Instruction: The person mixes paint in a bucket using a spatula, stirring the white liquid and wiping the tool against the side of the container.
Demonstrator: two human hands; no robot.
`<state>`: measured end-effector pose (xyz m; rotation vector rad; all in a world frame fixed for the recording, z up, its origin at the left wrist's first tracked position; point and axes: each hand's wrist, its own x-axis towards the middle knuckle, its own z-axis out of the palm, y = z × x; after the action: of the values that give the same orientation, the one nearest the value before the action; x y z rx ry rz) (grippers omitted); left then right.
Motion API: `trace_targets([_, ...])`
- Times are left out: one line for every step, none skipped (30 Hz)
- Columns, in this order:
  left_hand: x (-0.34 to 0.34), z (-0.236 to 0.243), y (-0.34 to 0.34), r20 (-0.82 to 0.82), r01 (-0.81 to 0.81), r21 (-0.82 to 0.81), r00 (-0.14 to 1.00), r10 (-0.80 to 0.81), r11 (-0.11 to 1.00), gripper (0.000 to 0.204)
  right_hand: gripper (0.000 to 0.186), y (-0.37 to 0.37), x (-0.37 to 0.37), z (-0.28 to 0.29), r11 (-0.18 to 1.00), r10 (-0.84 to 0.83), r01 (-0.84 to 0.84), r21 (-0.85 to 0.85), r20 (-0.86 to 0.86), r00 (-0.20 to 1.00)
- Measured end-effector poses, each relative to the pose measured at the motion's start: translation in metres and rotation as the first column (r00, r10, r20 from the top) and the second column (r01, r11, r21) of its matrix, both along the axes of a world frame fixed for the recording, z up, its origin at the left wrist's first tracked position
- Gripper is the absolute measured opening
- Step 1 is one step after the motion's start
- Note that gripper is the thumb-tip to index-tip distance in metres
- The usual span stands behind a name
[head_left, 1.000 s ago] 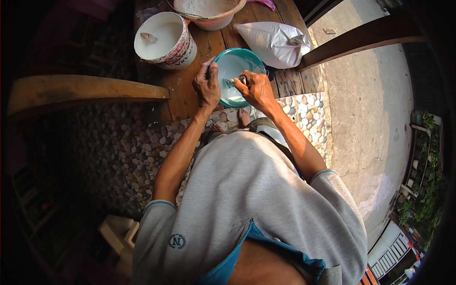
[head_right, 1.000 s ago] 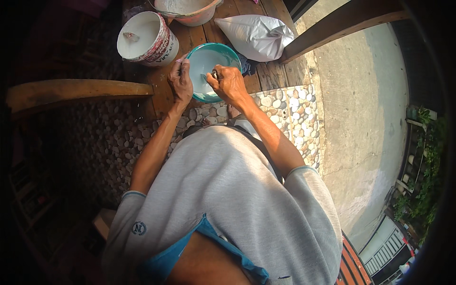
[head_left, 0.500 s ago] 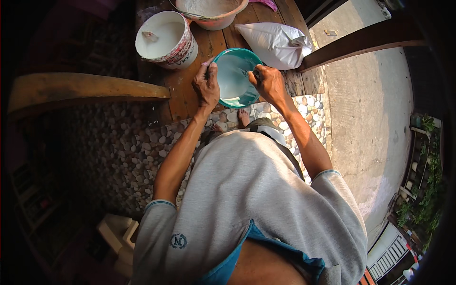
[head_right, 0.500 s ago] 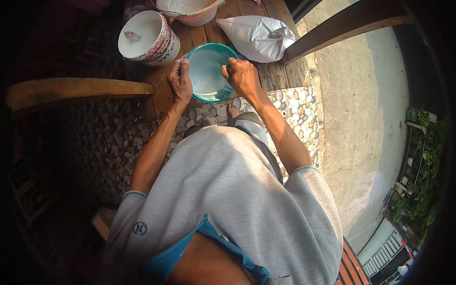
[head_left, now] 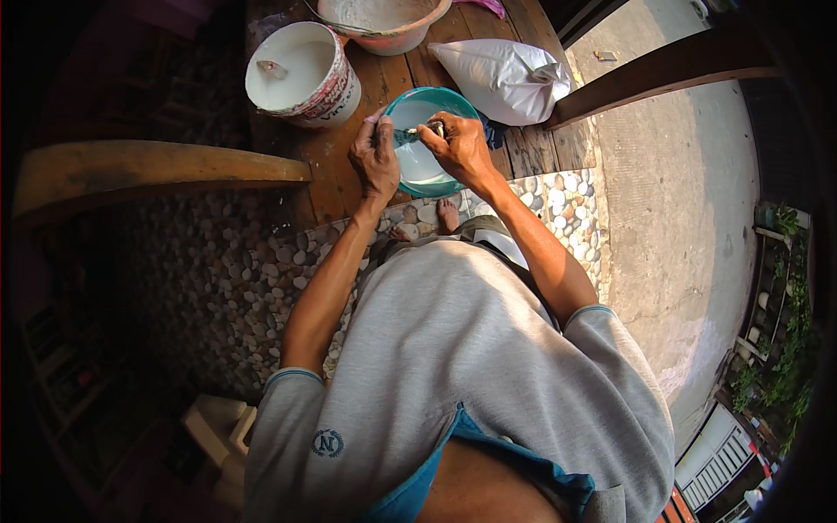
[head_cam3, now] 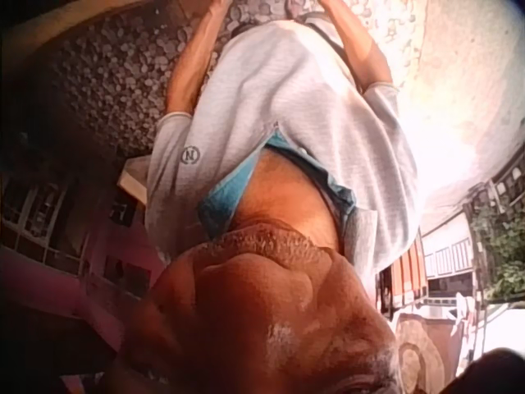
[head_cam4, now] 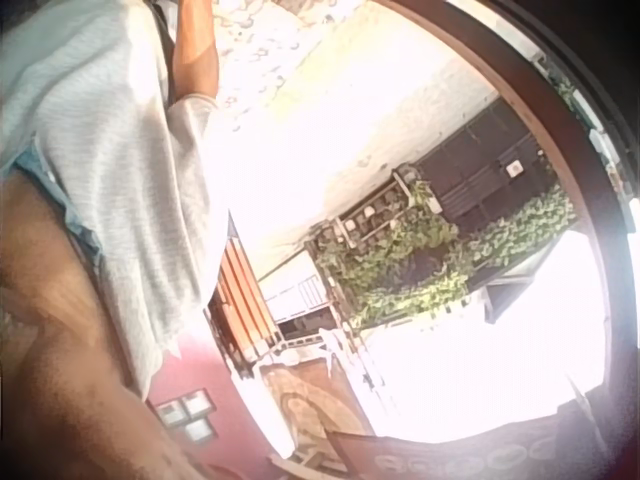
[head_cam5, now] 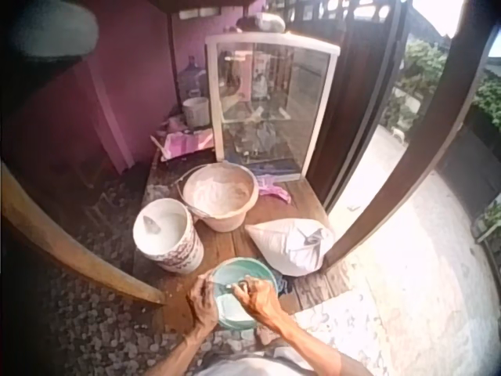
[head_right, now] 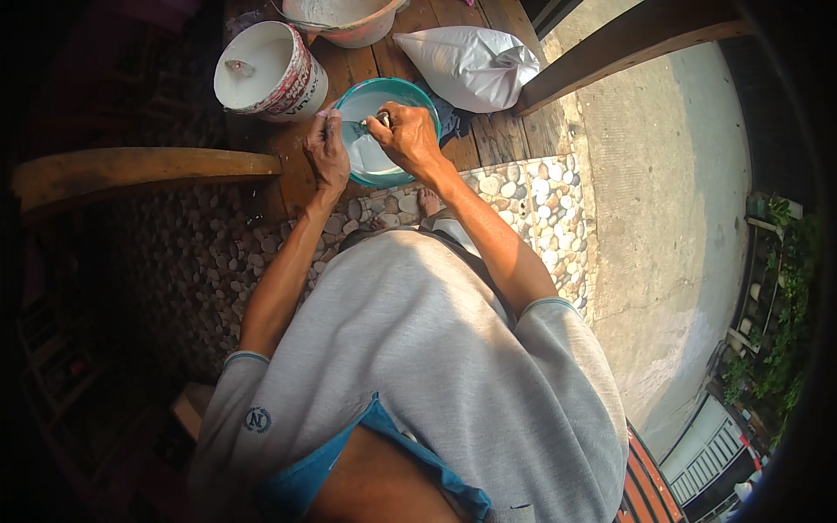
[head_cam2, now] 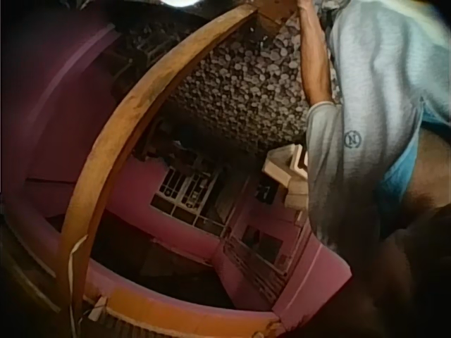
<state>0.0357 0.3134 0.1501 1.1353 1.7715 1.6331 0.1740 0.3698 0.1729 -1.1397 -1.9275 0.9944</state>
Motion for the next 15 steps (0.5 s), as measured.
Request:
trace_targets([0.0, 0.002, 0.0, 0.007, 0.019, -0.027, 1.0, -0.019, 0.999, 0.037, 0.03, 0.005, -0.001, 0.001, 1.0, 0.001, -0.001, 0.0, 0.0, 1.0])
trace_targets([0.0, -0.002, 0.0, 0.006, 0.019, -0.026, 1.0, -0.019, 0.999, 0.037, 0.03, 0.01, 0.001, 0.002, 0.999, -0.038, 0.038, 0.024, 0.016, 0.999])
trace_targets([-0.001, -0.005, 0.001, 0.006, 0.007, 0.01, 1.0, -0.007, 1.0, 0.036, 0.03, 0.013, 0.001, 0.007, 0.996, -0.071, 0.069, 0.048, 0.032, 0.997])
trace_targets([-0.003, -0.009, 0.001, 0.007, -0.004, 0.047, 1.0, 0.004, 0.999, 0.034, 0.029, 0.014, 0.005, 0.016, 0.996, -0.079, 0.076, 0.04, 0.097, 0.992])
trace_targets([-0.004, -0.012, 0.001, 0.007, -0.011, 0.048, 1.0, 0.01, 0.999, 0.034, 0.029, 0.015, 0.009, 0.014, 0.997, -0.073, 0.069, 0.041, 0.097, 0.993])
trace_targets([-0.003, -0.011, 0.002, 0.012, -0.007, 0.047, 1.0, 0.007, 0.999, 0.034, 0.028, 0.016, 0.016, 0.01, 0.994, -0.086, 0.077, 0.081, 0.125, 0.988])
trace_targets([-0.002, -0.01, 0.003, 0.016, -0.004, 0.046, 1.0, 0.003, 0.999, 0.034, 0.028, 0.017, 0.022, 0.007, 0.989, -0.101, 0.083, 0.121, 0.151, 0.983])
trace_targets([-0.001, -0.009, 0.003, 0.018, -0.006, 0.047, 1.0, 0.005, 0.999, 0.034, 0.027, 0.013, 0.028, 0.003, 0.984, -0.103, 0.075, 0.162, 0.171, 0.98])
trace_targets([-0.001, -0.008, 0.002, 0.017, -0.007, 0.029, 1.0, 0.006, 1.0, 0.034, 0.027, 0.008, 0.033, 0.005, 0.984, -0.098, 0.07, 0.162, 0.171, 0.98])
trace_targets([-0.002, -0.008, 0.001, 0.016, -0.008, 0.012, 1.0, 0.007, 1.0, 0.034, 0.028, 0.002, 0.037, 0.008, 0.995, -0.074, 0.057, 0.081, 0.222, 0.972])
trace_targets([-0.003, -0.009, 0.001, 0.017, -0.011, 0.012, 1.0, 0.011, 1.0, 0.034, 0.028, -0.003, 0.039, 0.01, 0.999, -0.046, 0.048, -0.002, 0.271, 0.961])
trace_targets([-0.003, -0.009, 0.002, 0.032, -0.015, 0.033, 0.999, 0.014, 0.999, 0.033, 0.031, -0.007, 0.041, 0.012, 0.997, -0.039, 0.055, -0.05, 0.278, 0.96])
trace_targets([-0.003, -0.01, 0.003, 0.048, -0.019, 0.055, 0.999, 0.016, 0.998, 0.033, 0.031, -0.011, 0.04, 0.012, 0.997, -0.04, 0.057, -0.05, 0.279, 0.959])
trace_targets([-0.004, -0.011, 0.003, 0.049, -0.017, 0.054, 0.999, 0.014, 0.998, 0.033, 0.031, -0.016, 0.039, 0.012, 0.994, -0.034, 0.059, -0.091, 0.257, 0.966])
trace_targets([-0.004, -0.009, 0.002, 0.042, -0.018, 0.042, 0.999, 0.016, 0.999, 0.032, 0.031, -0.018, 0.036, 0.01, 0.989, -0.031, 0.064, -0.132, 0.234, 0.972])
